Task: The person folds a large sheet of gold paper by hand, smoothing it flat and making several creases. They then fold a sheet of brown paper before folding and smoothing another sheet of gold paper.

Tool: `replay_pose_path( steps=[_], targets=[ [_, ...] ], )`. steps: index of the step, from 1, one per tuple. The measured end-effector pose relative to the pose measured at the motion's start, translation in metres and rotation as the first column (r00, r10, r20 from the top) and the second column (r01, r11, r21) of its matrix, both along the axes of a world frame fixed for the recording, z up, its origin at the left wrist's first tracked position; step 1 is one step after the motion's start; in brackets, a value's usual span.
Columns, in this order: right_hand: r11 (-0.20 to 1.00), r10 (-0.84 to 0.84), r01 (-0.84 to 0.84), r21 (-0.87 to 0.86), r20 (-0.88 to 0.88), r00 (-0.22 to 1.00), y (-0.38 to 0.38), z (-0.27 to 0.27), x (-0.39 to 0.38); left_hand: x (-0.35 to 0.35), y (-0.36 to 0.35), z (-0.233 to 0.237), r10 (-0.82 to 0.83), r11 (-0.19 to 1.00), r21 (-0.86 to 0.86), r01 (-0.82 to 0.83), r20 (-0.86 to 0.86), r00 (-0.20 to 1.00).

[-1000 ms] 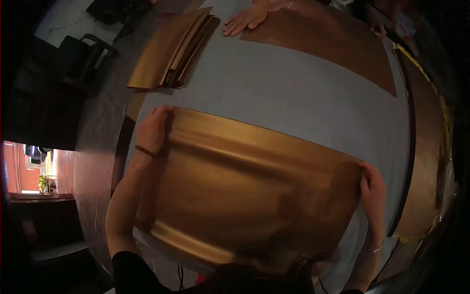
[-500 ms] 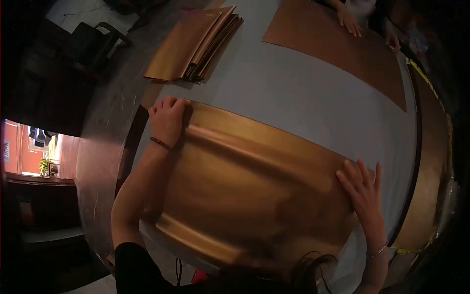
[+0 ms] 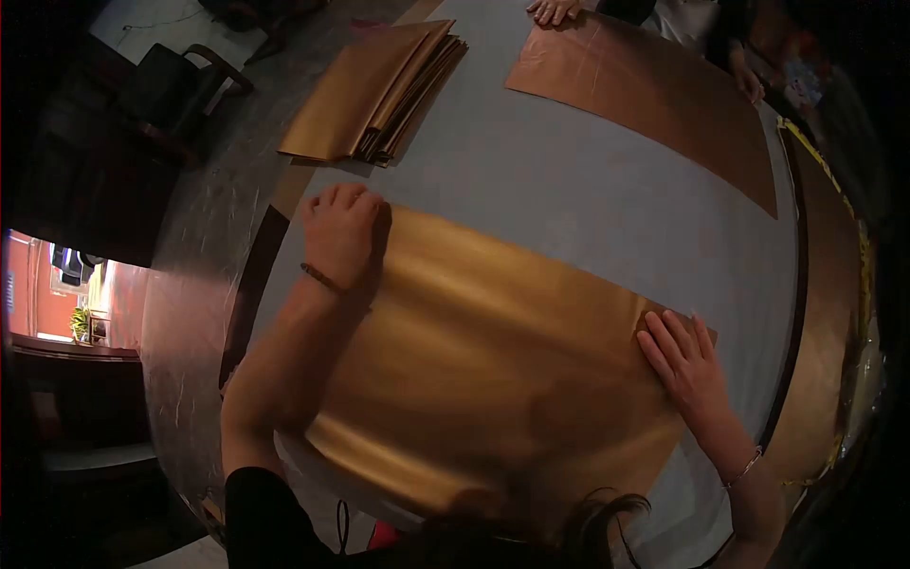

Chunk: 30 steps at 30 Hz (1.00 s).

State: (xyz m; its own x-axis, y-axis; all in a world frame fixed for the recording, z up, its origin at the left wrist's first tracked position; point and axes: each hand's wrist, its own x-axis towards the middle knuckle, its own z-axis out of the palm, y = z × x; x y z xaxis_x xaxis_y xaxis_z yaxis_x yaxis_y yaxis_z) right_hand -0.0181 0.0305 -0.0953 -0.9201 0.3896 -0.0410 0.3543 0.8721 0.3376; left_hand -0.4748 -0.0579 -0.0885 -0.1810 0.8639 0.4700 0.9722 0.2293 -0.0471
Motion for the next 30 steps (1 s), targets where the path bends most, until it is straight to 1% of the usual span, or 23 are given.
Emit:
replay_pose_path(
  steps=[1, 2, 3, 4, 6, 7, 8, 10, 11, 14, 16, 18, 19, 21, 22, 24, 25, 27, 28, 29, 30],
  targets=[
    [1.0, -0.001, 0.001, 0.0, 0.0, 1.0, 0.001, -0.001, 0.0, 0.015, 0.003, 0.004, -0.163, 0.987, 0.025, 0.162, 0.032, 0.986],
    [1.0, 0.0, 0.0, 0.001, -0.012, 1.0, 0.001, -0.002, 0.0, 0.031, 0.004, 0.007, -0.321, 0.947, 0.052, 0.318, 0.063, 0.945],
    [1.0, 0.003, -0.003, 0.003, -0.023, 1.0, 0.001, -0.002, 0.0, 0.049, 0.003, 0.01, -0.413, 0.904, -0.054, 0.425, 0.149, 0.898],
    [1.0, 0.006, -0.006, 0.002, -0.021, 1.0, 0.001, -0.002, 0.0, 0.064, 0.002, 0.011, -0.487, 0.836, -0.146, 0.529, 0.244, 0.838],
    [1.0, 0.016, -0.016, 0.013, -0.012, 1.0, 0.001, -0.001, 0.0, 0.078, -0.001, -0.003, -0.537, 0.753, -0.267, 0.602, 0.279, 0.796],
    [1.0, 0.015, -0.015, 0.014, -0.009, 1.0, 0.001, 0.001, 0.0, 0.083, -0.005, -0.011, -0.499, 0.756, -0.317, 0.573, 0.287, 0.817],
    [0.999, 0.024, -0.023, 0.021, -0.007, 1.0, 0.001, 0.002, 0.0, 0.084, -0.009, -0.012, -0.501, 0.755, -0.316, 0.575, 0.288, 0.816],
    [0.999, 0.03, -0.03, 0.024, -0.01, 0.999, 0.001, 0.002, -0.001, 0.086, -0.017, -0.015, -0.45, 0.793, -0.348, 0.5, 0.22, 0.866],
    [1.0, 0.017, -0.017, -0.003, -0.01, 1.0, 0.0, 0.003, -0.001, 0.088, -0.022, -0.012, -0.407, 0.787, -0.396, 0.474, 0.245, 0.88],
    [1.0, 0.017, -0.018, -0.026, -0.03, 0.999, 0.001, 0.002, -0.002, 0.089, -0.032, -0.011, -0.384, 0.795, -0.403, 0.453, 0.243, 0.891],
    [0.999, 0.039, -0.04, -0.019, -0.055, 0.998, 0.003, 0.004, -0.002, 0.088, -0.035, -0.018, -0.386, 0.828, -0.344, 0.442, 0.22, 0.896],
    [0.97, -0.023, -0.002, -0.245, -0.099, 0.995, 0.006, 0.013, -0.003, 0.087, -0.035, -0.021, -0.385, 0.845, -0.309, 0.437, 0.215, 0.897],
    [0.971, -0.002, -0.023, -0.239, -0.105, 0.994, 0.007, 0.017, -0.004, 0.087, -0.036, -0.021, -0.381, 0.845, -0.307, 0.437, 0.227, 0.896],
    [0.867, -0.163, 0.074, -0.493, -0.141, 0.976, 0.009, 0.021, -0.005, 0.087, -0.036, -0.023, -0.384, 0.845, -0.294, 0.446, 0.246, 0.89],
    [0.869, -0.148, 0.06, -0.491, -0.143, 0.979, 0.01, 0.018, -0.009, 0.086, -0.037, -0.022, -0.371, 0.853, -0.292, 0.433, 0.244, 0.896],
    [0.812, -0.339, 0.162, -0.561, -0.227, 0.913, 0.006, 0.009, -0.017, 0.088, -0.036, -0.02, -0.376, 0.843, -0.307, 0.442, 0.252, 0.892],
    [0.814, -0.339, 0.166, -0.556, -0.223, 0.914, 0.001, 0.007, -0.028, 0.087, -0.037, -0.023, -0.385, 0.85, -0.277, 0.448, 0.253, 0.887],
    [0.737, -0.479, 0.163, -0.656, -0.337, 0.81, -0.012, 0.007, -0.063, 0.088, -0.037, -0.026, -0.389, 0.854, -0.258, 0.451, 0.26, 0.884],
    [0.738, -0.478, 0.161, -0.655, -0.339, 0.81, -0.018, 0.003, -0.072, 0.087, -0.037, -0.026, -0.39, 0.857, -0.247, 0.452, 0.264, 0.882],
    [0.824, -0.411, 0.177, -0.538, -0.353, 0.84, -0.023, -0.003, -0.079, 0.085, -0.036, -0.026, -0.389, 0.858, -0.247, 0.451, 0.262, 0.883],
    [0.894, -0.342, 0.185, -0.408, -0.355, 0.87, -0.025, -0.009, -0.082, 0.082, -0.034, -0.025, -0.422, 0.852, -0.213, 0.479, 0.264, 0.867]
  ],
)
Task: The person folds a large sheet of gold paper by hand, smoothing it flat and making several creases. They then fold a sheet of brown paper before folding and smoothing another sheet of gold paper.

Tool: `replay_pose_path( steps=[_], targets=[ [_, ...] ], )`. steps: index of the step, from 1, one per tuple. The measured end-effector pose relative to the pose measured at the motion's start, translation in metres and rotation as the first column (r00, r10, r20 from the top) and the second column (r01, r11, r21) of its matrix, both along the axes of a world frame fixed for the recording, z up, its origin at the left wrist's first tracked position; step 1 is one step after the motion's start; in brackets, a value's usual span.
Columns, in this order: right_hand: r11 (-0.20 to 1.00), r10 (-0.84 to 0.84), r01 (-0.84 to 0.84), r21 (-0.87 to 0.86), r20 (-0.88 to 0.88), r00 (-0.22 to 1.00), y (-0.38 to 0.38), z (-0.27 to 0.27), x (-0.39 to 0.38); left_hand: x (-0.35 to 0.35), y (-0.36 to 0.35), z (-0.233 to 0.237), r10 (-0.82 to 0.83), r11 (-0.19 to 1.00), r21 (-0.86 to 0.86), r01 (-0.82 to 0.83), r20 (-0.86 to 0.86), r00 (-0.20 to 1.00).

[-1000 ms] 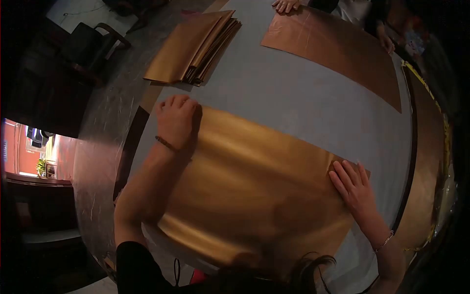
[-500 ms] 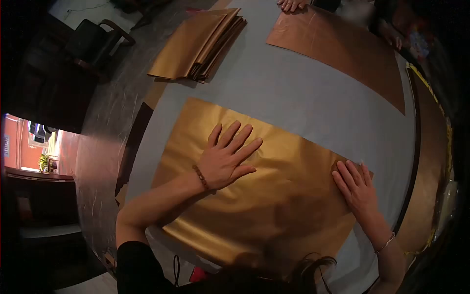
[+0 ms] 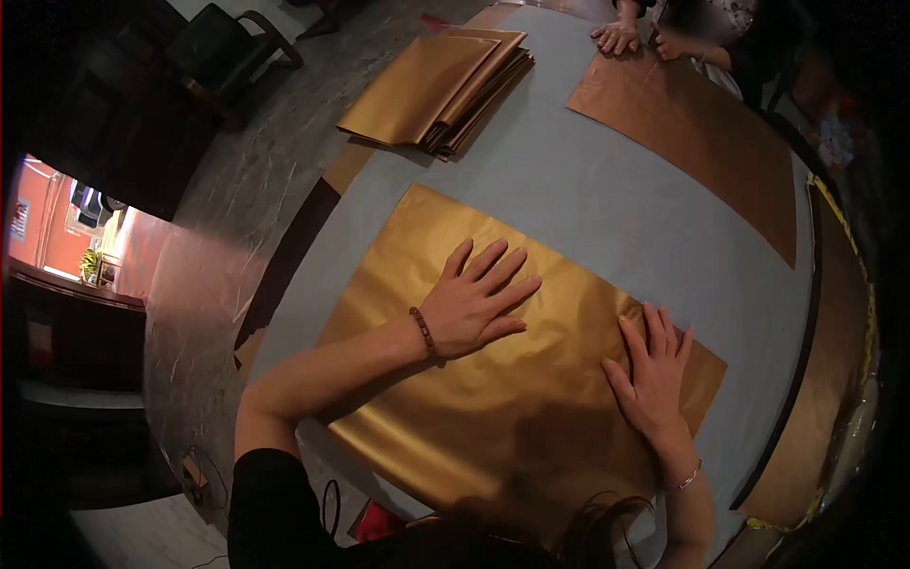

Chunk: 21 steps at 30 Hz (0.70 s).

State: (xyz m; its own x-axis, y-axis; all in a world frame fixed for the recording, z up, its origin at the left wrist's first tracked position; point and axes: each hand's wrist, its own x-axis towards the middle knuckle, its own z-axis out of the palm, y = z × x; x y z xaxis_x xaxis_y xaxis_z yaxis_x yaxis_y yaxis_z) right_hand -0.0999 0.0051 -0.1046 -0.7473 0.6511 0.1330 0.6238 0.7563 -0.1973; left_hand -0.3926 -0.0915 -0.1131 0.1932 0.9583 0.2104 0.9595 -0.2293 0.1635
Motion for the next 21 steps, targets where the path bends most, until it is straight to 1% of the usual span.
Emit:
replay_pose_path(
  steps=[1, 2, 4, 5, 6, 7, 8, 9, 11, 12, 14, 15, 17, 19, 21],
  targets=[
    [1.0, 0.005, -0.004, 0.029, -0.025, 1.0, 0.0, -0.009, 0.003, -0.002, 0.005, 0.002, -0.034, 0.999, 0.031, 0.033, 0.02, 0.999],
    [1.0, -0.008, 0.008, 0.029, -0.013, 1.0, -0.001, -0.01, 0.004, -0.006, 0.019, 0.016, -0.066, 0.997, 0.033, 0.065, 0.042, 0.997],
    [0.999, -0.001, 0.003, 0.048, -0.045, 0.999, -0.001, -0.007, 0.003, -0.023, 0.042, 0.022, -0.135, 0.99, 0.046, 0.13, 0.126, 0.983],
    [0.998, -0.007, 0.009, 0.064, -0.034, 0.999, 0.0, -0.009, 0.003, -0.032, 0.054, 0.025, -0.116, 0.99, -0.065, 0.129, 0.164, 0.98],
    [0.997, -0.042, 0.043, 0.069, -0.013, 0.999, -0.001, -0.009, 0.003, -0.041, 0.069, 0.032, -0.13, 0.969, -0.194, 0.154, 0.132, 0.983],
    [0.998, -0.03, 0.032, 0.062, -0.035, 0.999, -0.001, -0.009, 0.003, -0.045, 0.085, 0.041, -0.145, 0.933, -0.317, 0.167, 0.093, 0.985],
    [0.998, -0.014, 0.017, 0.056, -0.063, 0.998, -0.001, -0.009, 0.003, -0.041, 0.097, 0.053, -0.136, 0.903, -0.412, 0.124, 0.001, 0.991],
    [0.999, -0.029, 0.03, 0.021, -0.052, 0.998, -0.002, -0.008, 0.003, -0.035, 0.105, 0.061, -0.154, 0.901, -0.408, 0.145, 0.009, 0.988],
    [0.999, -0.038, 0.039, 0.016, -0.047, 0.998, -0.002, -0.006, 0.004, -0.028, 0.116, 0.071, 0.0, 0.77, -0.633, 0.075, 0.118, 0.993],
    [0.999, -0.032, 0.033, 0.01, -0.049, 0.998, -0.002, -0.006, 0.004, -0.025, 0.12, 0.074, -0.007, 0.768, -0.635, 0.079, 0.115, 0.993],
    [0.999, -0.034, 0.034, -0.001, -0.055, 0.998, -0.002, -0.008, 0.005, -0.019, 0.127, 0.077, -0.037, 0.709, -0.701, 0.079, 0.075, 0.997],
    [1.0, -0.027, 0.027, -0.006, -0.061, 0.998, -0.001, -0.008, 0.005, -0.019, 0.13, 0.073, -0.042, 0.706, -0.704, 0.082, 0.074, 0.996],
    [0.999, -0.04, 0.038, -0.035, -0.084, 0.996, -0.001, -0.006, 0.005, -0.018, 0.134, 0.068, -0.062, 0.656, -0.727, 0.2, 0.213, 0.975],
    [0.997, -0.054, 0.048, -0.06, -0.108, 0.993, -0.001, -0.006, 0.005, -0.014, 0.134, 0.067, -0.08, 0.63, -0.749, 0.206, 0.201, 0.976],
    [0.993, -0.089, 0.063, -0.099, -0.28, 0.956, 0.0, -0.008, 0.006, -0.009, 0.131, 0.071, -0.097, 0.604, -0.769, 0.211, 0.193, 0.976]
  ],
)
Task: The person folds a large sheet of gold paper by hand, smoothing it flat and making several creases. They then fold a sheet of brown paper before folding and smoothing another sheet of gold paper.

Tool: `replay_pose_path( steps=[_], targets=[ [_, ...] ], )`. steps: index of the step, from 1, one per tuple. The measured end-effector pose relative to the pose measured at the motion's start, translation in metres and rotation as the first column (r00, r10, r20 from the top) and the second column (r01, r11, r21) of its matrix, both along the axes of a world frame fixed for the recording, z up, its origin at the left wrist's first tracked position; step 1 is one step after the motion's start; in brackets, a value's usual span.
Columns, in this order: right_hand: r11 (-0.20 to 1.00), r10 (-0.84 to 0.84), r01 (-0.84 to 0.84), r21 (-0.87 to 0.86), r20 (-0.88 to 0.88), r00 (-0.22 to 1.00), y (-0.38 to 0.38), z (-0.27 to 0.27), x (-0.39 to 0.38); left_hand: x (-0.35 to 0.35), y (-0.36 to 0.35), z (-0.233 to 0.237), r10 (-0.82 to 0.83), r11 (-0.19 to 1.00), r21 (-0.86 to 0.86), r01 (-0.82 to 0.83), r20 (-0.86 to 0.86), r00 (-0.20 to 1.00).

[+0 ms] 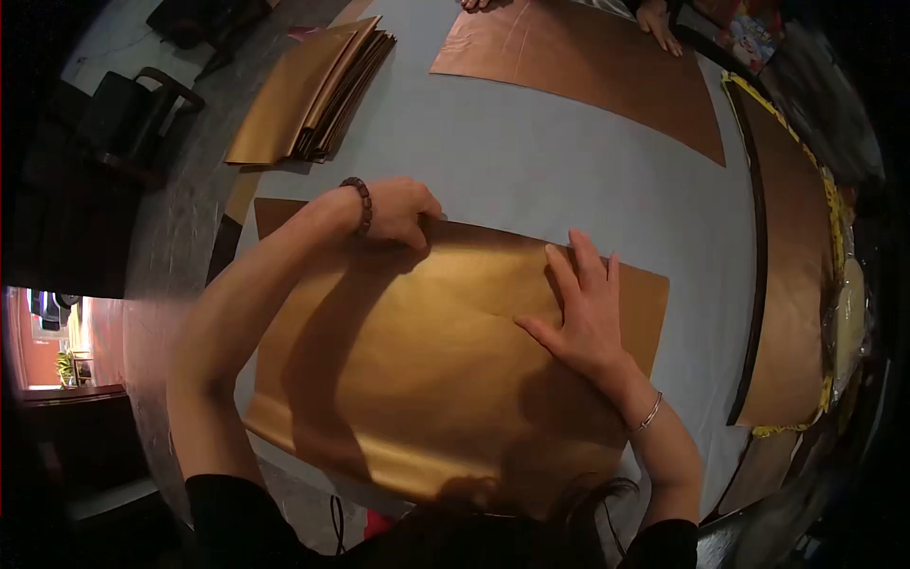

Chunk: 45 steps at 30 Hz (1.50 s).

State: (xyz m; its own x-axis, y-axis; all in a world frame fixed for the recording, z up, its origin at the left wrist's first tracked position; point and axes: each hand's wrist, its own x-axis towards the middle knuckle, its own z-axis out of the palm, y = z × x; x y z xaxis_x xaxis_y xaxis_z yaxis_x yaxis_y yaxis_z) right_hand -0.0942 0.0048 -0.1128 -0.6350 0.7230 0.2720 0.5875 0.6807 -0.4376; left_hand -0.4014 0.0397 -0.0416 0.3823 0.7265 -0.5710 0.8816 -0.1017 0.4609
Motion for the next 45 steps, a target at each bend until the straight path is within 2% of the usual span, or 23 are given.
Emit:
replay_pose_path(
  steps=[3, 5, 6, 8, 9, 11, 12, 13, 14, 15, 16, 17, 18, 20, 23, 26, 28, 31, 38, 40, 42, 44, 45],
  targets=[
    [0.988, -0.094, 0.096, 0.119, -0.018, 0.995, 0.013, 0.011, 0.008, 0.009, -0.014, 0.018, -0.07, 0.984, 0.149, 0.095, -0.16, 0.985],
    [0.986, -0.132, 0.14, -0.087, 0.092, 0.987, 0.027, 0.046, 0.019, 0.015, -0.026, 0.054, -0.109, 0.937, 0.305, 0.171, -0.211, 0.971],
    [0.991, -0.086, 0.096, -0.091, 0.114, 0.99, 0.037, 0.053, 0.031, 0.018, -0.037, 0.071, -0.098, 0.944, 0.29, 0.16, -0.216, 0.971],
    [0.997, -0.032, 0.041, -0.071, 0.123, 0.992, 0.055, 0.076, 0.053, 0.026, -0.055, 0.109, -0.112, 0.827, 0.501, 0.257, -0.301, 0.947],
    [0.985, -0.007, 0.018, -0.173, 0.069, 0.998, 0.056, 0.097, 0.061, 0.026, -0.067, 0.127, -0.1, 0.821, 0.511, 0.253, -0.309, 0.946],
    [0.97, 0.013, -0.011, -0.244, 0.007, 1.0, 0.054, 0.138, 0.075, 0.03, -0.083, 0.16, -0.078, 0.638, 0.698, 0.325, -0.361, 0.929],
    [0.995, 0.026, -0.034, -0.094, -0.085, 0.996, 0.049, 0.159, 0.081, 0.031, -0.091, 0.177, -0.07, 0.621, 0.711, 0.329, -0.368, 0.927],
    [0.997, 0.049, -0.04, 0.059, -0.172, 0.984, 0.041, 0.181, 0.089, 0.032, -0.1, 0.194, -0.106, 0.451, 0.811, 0.373, -0.367, 0.924],
    [0.996, 0.047, -0.033, 0.083, -0.174, 0.984, 0.028, 0.208, 0.095, 0.038, -0.111, 0.212, -0.144, 0.262, 0.879, 0.398, -0.372, 0.917],
    [0.972, 0.021, 0.013, 0.235, -0.141, 0.99, 0.009, 0.236, 0.099, 0.046, -0.126, 0.229, -0.144, 0.24, 0.885, 0.4, -0.375, 0.916],
    [0.922, -0.009, 0.051, 0.384, -0.111, 0.994, -0.011, 0.263, 0.097, 0.054, -0.149, 0.25, -0.067, 0.114, 0.875, 0.47, -0.465, 0.883],
    [0.866, -0.073, 0.107, 0.489, -0.087, 0.993, -0.034, 0.279, 0.101, 0.067, -0.174, 0.26, 0.024, -0.006, 0.843, 0.537, -0.537, 0.843],
    [0.856, -0.078, 0.111, 0.505, -0.086, 0.993, -0.055, 0.285, 0.107, 0.074, -0.194, 0.259, 0.028, -0.026, 0.845, 0.534, -0.534, 0.845],
    [0.586, -0.095, 0.068, 0.808, -0.015, 0.995, -0.102, 0.291, 0.123, 0.087, -0.236, 0.241, 0.074, -0.139, 0.9, 0.414, -0.407, 0.91],
    [0.664, -0.061, 0.02, 0.748, 0.027, 0.998, -0.153, 0.25, 0.152, 0.116, -0.283, 0.185, 0.035, -0.055, 0.934, 0.352, -0.351, 0.936],
    [0.758, -0.106, 0.029, 0.652, 0.078, 0.991, -0.185, 0.179, 0.17, 0.137, -0.302, 0.089, 0.011, 0.038, 0.966, 0.257, -0.257, 0.966],
    [0.788, -0.12, 0.026, 0.616, 0.112, 0.987, -0.204, 0.124, 0.184, 0.149, -0.318, 0.039, 0.011, 0.166, 0.957, 0.239, -0.245, 0.97],
    [0.862, -0.165, 0.069, 0.501, 0.149, 0.975, -0.229, 0.064, 0.2, 0.164, -0.334, -0.013, 0.01, 0.209, 0.962, 0.174, -0.18, 0.984],
    [0.945, -0.188, 0.141, 0.297, 0.137, 0.973, -0.274, 0.015, 0.212, 0.172, -0.359, -0.047, -0.034, 0.337, 0.936, 0.1, -0.094, 0.995],
    [0.931, -0.311, 0.306, 0.198, -0.01, 0.95, -0.283, 0.016, 0.215, 0.17, -0.361, -0.049, -0.057, 0.343, 0.936, 0.076, -0.06, 0.997],
    [0.907, -0.42, 0.417, 0.055, 0.072, 0.905, -0.289, 0.009, 0.226, 0.17, -0.364, -0.047, -0.071, 0.375, 0.925, 0.056, -0.031, 0.997],
    [0.775, -0.631, 0.591, -0.222, -0.25, 0.734, -0.29, -0.003, 0.236, 0.166, -0.368, -0.049, -0.048, 0.477, 0.878, 0.048, -0.029, 0.998],
    [0.76, -0.645, 0.534, -0.369, -0.339, 0.684, -0.29, -0.005, 0.242, 0.167, -0.37, -0.052, -0.077, 0.487, 0.871, 0.06, -0.025, 0.997]
  ],
)
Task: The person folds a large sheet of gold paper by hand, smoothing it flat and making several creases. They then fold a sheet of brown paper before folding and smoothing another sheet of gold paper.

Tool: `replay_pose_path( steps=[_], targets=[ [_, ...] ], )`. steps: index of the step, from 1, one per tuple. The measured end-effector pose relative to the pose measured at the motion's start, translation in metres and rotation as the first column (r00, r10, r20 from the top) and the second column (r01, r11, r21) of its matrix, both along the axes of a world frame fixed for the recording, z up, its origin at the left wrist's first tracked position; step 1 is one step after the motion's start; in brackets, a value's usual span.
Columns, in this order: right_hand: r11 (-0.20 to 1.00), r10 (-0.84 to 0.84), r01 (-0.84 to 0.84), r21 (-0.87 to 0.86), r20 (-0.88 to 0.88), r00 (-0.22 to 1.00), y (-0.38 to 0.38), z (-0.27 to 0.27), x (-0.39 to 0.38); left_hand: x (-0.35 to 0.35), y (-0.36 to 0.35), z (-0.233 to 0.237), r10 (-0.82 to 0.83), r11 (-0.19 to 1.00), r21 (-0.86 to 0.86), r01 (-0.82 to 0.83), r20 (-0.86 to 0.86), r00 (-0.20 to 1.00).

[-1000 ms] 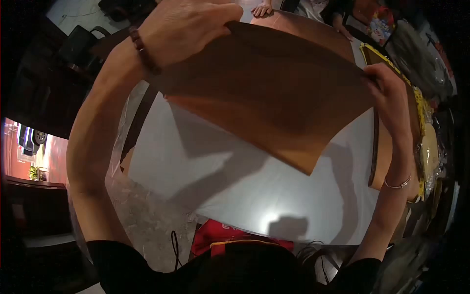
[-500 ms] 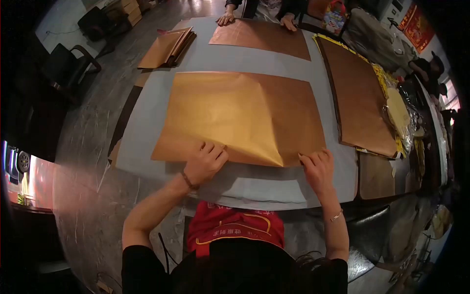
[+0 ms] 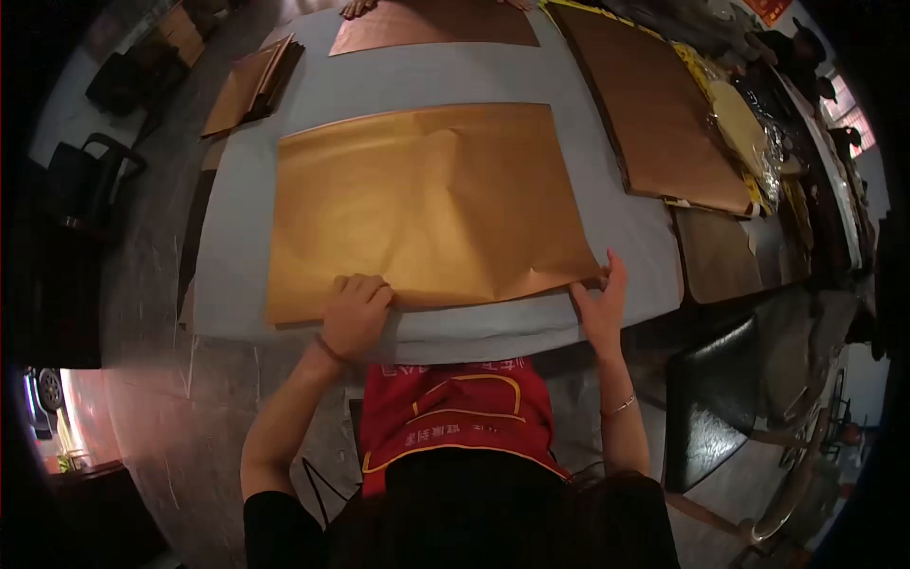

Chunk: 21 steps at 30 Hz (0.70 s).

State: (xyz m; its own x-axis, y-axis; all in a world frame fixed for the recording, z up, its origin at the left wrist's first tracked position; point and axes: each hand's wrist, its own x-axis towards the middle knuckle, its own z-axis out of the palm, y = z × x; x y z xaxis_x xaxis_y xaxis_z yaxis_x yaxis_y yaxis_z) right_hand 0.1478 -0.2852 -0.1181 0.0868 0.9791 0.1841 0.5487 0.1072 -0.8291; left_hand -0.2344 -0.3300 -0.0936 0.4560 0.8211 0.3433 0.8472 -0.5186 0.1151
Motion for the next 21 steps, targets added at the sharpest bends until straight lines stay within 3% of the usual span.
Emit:
replay_pose_path(
  steps=[1, 2, 3, 5, 7, 8, 9, 12, 14, 21],
  targets=[
    [1.0, -0.027, 0.027, -0.007, 0.003, 1.0, 0.0, 0.0, 0.002, 0.002, 0.0, 0.005, 0.009, 1.0, -0.004, -0.009, 0.037, 0.999],
    [0.995, -0.07, 0.048, -0.085, -0.27, 0.96, 0.0, 0.002, 0.0, 0.003, 0.001, 0.007, 0.02, 1.0, -0.004, -0.02, 0.073, 0.997],
    [0.986, -0.123, 0.045, -0.159, -0.521, 0.845, 0.001, 0.005, -0.004, 0.002, 0.002, 0.005, 0.02, 1.0, -0.001, -0.02, 0.085, 0.996],
    [0.969, -0.204, 0.083, -0.231, -0.572, 0.794, 0.003, 0.023, -0.007, -0.001, 0.003, 0.002, 0.022, 0.999, -0.026, -0.02, 0.079, 0.997],
    [0.938, -0.261, -0.134, -0.319, -0.907, 0.33, 0.01, 0.022, -0.003, -0.003, 0.005, 0.003, 0.036, 0.998, -0.046, -0.033, 0.068, 0.997],
    [0.892, -0.353, -0.138, -0.431, -0.853, 0.383, 0.011, 0.033, -0.007, -0.004, 0.006, 0.007, 0.018, 0.999, -0.036, -0.016, 0.068, 0.998],
    [0.89, -0.359, -0.137, -0.436, -0.853, 0.38, 0.012, 0.032, -0.008, -0.005, 0.005, 0.009, 0.002, 1.0, -0.03, 0.0, 0.068, 0.998],
    [0.899, -0.319, -0.116, -0.423, -0.812, 0.488, 0.014, 0.02, -0.005, -0.012, 0.002, 0.008, -0.011, 1.0, -0.023, 0.011, 0.022, 1.0],
    [0.869, -0.24, -0.199, -0.453, -0.737, 0.631, 0.018, 0.014, 0.002, -0.018, 0.002, 0.007, -0.023, 0.999, -0.03, 0.024, 0.02, 1.0],
    [0.815, -0.183, -0.312, -0.488, -0.729, 0.66, 0.023, 0.009, 0.016, -0.013, -0.002, 0.003, 0.017, 0.999, -0.029, -0.016, 0.04, 0.999]
  ],
)
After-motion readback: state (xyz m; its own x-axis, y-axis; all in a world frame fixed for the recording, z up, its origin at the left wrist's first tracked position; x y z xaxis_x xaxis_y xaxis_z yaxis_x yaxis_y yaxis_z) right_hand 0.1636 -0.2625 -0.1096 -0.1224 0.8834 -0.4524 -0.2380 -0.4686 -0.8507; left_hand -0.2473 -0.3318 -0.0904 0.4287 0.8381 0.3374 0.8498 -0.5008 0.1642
